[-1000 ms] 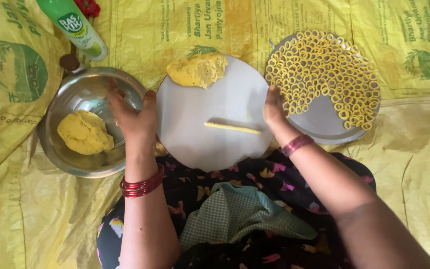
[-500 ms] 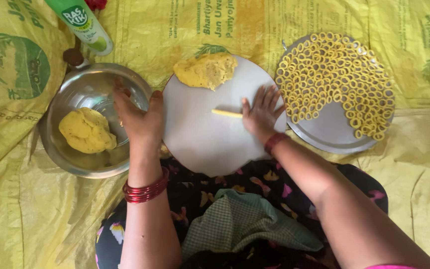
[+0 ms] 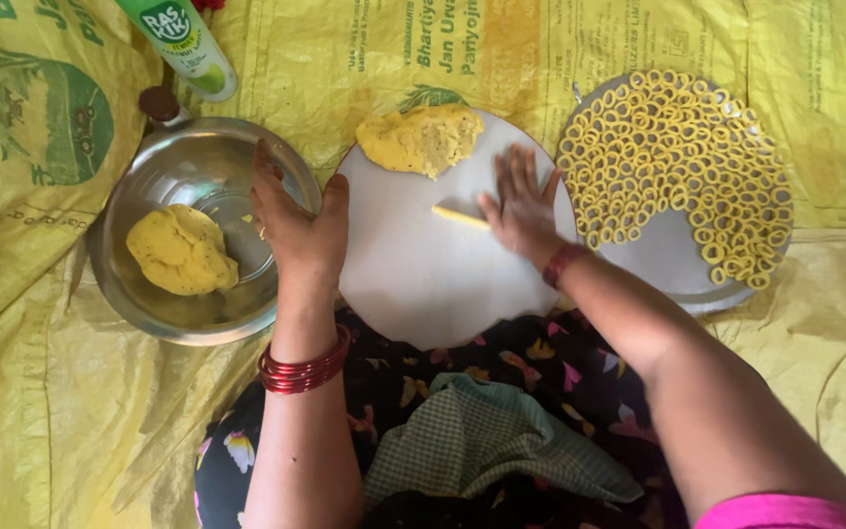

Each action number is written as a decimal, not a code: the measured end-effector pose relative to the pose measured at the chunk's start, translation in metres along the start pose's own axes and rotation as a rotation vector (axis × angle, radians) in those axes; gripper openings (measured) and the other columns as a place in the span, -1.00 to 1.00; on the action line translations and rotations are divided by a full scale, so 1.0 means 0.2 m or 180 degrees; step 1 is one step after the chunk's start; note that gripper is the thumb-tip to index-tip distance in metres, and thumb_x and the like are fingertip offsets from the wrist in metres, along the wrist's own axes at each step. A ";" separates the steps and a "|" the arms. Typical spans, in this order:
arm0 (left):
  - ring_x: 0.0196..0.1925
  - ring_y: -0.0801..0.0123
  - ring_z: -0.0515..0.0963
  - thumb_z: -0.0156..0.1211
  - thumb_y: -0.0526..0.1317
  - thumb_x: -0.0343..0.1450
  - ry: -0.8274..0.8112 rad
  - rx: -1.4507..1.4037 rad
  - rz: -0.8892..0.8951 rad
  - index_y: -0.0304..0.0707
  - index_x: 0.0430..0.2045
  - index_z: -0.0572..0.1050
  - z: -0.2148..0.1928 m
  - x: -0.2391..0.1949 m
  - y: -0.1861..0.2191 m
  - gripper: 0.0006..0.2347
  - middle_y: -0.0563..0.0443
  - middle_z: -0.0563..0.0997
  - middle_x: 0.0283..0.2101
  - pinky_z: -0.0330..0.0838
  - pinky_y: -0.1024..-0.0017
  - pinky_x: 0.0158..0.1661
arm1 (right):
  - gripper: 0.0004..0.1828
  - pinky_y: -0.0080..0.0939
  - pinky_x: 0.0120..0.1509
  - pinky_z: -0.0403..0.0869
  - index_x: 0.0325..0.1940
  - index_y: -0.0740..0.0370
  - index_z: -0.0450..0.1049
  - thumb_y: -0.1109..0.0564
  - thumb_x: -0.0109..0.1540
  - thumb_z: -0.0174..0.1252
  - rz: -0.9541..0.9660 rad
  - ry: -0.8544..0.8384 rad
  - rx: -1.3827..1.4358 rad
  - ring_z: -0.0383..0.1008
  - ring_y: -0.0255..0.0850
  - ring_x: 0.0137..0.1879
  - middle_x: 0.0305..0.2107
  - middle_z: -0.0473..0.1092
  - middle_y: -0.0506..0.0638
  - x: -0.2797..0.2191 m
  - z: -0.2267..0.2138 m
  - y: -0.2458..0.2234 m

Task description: The person rolls small pieces of yellow dough into thin ropes on a white plate, then joins the ends to form rings and places them on a metal tray. The person repeats this process with multiple pieces of dough.

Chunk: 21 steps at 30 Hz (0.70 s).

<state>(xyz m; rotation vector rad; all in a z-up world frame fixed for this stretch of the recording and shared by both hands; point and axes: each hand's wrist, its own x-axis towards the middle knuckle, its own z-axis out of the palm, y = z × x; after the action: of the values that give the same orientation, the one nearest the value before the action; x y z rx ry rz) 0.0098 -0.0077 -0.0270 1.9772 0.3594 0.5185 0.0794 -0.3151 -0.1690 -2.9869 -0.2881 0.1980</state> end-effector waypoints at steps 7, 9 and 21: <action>0.43 -0.13 0.26 0.37 -0.19 0.37 -0.0042 0.0023 -0.0083 -0.32 0.45 0.04 -0.01 -0.02 0.01 -0.24 -0.41 0.24 0.38 0.07 0.03 0.37 | -0.15 0.58 0.47 -0.45 0.60 0.32 -0.31 -0.29 0.40 -0.44 -0.0533 -0.0705 0.0123 -0.60 0.19 0.62 0.53 -0.43 0.29 -0.50 -0.07 -0.11; 0.43 -0.14 0.25 0.37 -0.19 0.37 -0.0077 0.0008 -0.0109 -0.32 0.45 0.02 -0.02 -0.02 0.01 -0.23 -0.41 0.22 0.39 0.07 0.03 0.37 | -0.14 0.50 0.51 -0.46 0.59 0.31 -0.35 -0.30 0.39 -0.45 -0.0310 -0.0693 0.0265 -0.60 0.15 0.63 0.54 -0.43 0.25 -0.53 -0.15 -0.14; 0.39 -0.10 0.32 0.38 -0.19 0.35 0.0053 -0.0020 0.0032 -0.36 0.43 0.05 -0.01 -0.02 0.01 -0.24 -0.40 0.27 0.36 0.10 0.01 0.35 | -0.04 0.23 0.57 -0.43 0.54 0.46 -0.49 -0.36 0.38 -0.50 -0.0067 -0.1670 0.0455 -0.70 0.20 0.61 0.49 -0.58 0.40 -0.68 -0.18 -0.47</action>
<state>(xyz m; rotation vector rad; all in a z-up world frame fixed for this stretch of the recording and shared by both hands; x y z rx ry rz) 0.0054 -0.0079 -0.0250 1.9704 0.3578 0.5422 -0.0645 -0.2553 -0.1033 -2.7377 -0.3383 0.9581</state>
